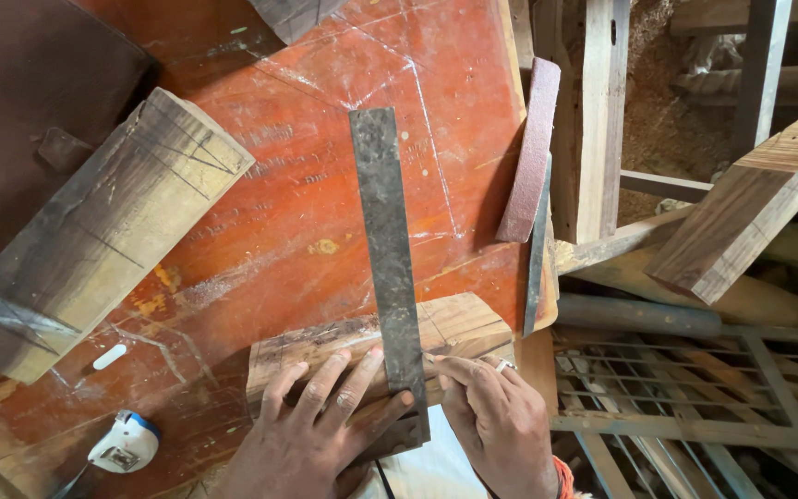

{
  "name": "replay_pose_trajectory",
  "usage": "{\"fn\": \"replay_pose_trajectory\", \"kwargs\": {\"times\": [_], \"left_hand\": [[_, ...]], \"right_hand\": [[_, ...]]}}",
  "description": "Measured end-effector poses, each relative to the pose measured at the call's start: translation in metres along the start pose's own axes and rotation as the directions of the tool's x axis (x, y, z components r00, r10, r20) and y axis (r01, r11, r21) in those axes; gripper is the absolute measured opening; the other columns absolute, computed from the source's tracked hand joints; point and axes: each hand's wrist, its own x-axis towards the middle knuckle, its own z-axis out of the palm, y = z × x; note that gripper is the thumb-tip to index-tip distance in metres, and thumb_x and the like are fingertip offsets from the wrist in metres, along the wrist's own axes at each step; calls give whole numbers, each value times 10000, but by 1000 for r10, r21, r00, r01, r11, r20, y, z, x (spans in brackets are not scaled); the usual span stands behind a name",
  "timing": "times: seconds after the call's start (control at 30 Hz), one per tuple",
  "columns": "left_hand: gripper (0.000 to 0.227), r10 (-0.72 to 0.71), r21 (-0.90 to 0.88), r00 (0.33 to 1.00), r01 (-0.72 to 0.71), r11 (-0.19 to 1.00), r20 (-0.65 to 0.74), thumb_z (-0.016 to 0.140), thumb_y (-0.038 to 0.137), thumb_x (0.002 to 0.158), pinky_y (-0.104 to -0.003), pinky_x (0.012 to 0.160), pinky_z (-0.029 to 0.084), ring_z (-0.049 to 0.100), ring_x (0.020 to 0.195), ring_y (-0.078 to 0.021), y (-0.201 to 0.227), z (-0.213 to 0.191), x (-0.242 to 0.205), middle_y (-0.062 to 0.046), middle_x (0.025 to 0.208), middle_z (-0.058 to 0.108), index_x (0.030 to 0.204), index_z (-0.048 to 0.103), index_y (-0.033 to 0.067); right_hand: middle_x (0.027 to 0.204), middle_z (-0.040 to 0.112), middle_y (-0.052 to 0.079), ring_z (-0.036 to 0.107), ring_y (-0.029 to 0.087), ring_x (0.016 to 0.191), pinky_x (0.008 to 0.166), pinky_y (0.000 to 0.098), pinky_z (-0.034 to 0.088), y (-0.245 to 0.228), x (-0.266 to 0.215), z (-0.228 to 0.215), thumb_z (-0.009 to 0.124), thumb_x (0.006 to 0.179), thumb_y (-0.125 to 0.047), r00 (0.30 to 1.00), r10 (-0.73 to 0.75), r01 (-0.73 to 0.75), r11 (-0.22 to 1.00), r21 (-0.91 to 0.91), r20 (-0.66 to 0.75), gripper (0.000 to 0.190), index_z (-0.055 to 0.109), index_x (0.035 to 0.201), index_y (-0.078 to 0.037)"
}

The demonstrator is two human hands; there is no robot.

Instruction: The person measures and marks a small wooden block using a try square and a pencil. They repeatedly reposition the square to draw straight lines on the wood's surface.

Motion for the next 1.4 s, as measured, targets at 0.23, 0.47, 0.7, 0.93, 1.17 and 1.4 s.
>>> {"fn": "replay_pose_trajectory", "kwargs": {"times": [0.23,0.47,0.7,0.93,1.17,1.4], "left_hand": [[597,0,104,999,6,995,-54,510,422,919,-541,1157,207,305,1460,-275,3,2,-1,-107,1602,345,1505,509,303],[558,-43,96,999,45,994,-27,471,341,922,-566,1149,202,310,1443,-289,10,-6,4,-119,1574,367,1473,535,281],[758,-26,47,1000,26,999,16,715,440,727,-600,1135,199,286,1421,-328,14,-20,13,-146,1553,345,1439,549,239],[946,-55,85,995,49,995,78,823,387,578,-603,1067,233,295,1434,-360,22,-26,17,-139,1572,350,1474,535,291],[918,-55,69,997,52,996,51,856,357,529,-598,1058,239,314,1396,-360,29,-28,14,-156,1523,400,1399,577,276],[906,-50,124,997,42,991,63,861,290,517,-582,1088,243,334,1359,-345,35,-33,15,-151,1499,420,1390,619,271]], "right_hand": [[863,724,95,693,267,725,639,363,535,1,-7,2,736,843,-3,1000,8,-7,999,-51,26,263,662,1095,-15],[879,702,85,710,271,776,671,370,547,-5,-19,0,717,869,-15,999,-20,22,999,-29,43,239,635,1092,-35],[1015,730,116,678,325,881,748,401,530,0,-11,-6,667,784,3,994,-30,36,997,-61,105,351,648,1135,-5],[914,709,87,669,284,788,704,386,533,-9,-57,-3,720,855,-41,980,37,-10,990,-140,197,247,685,1100,-36],[941,729,57,699,239,787,670,344,543,-13,-56,-25,715,887,-37,983,19,-18,1000,6,-180,212,757,1094,-60],[983,678,80,668,279,892,805,382,535,-16,-18,7,715,851,-28,965,-114,89,990,-114,-238,287,714,1138,-47]]}}
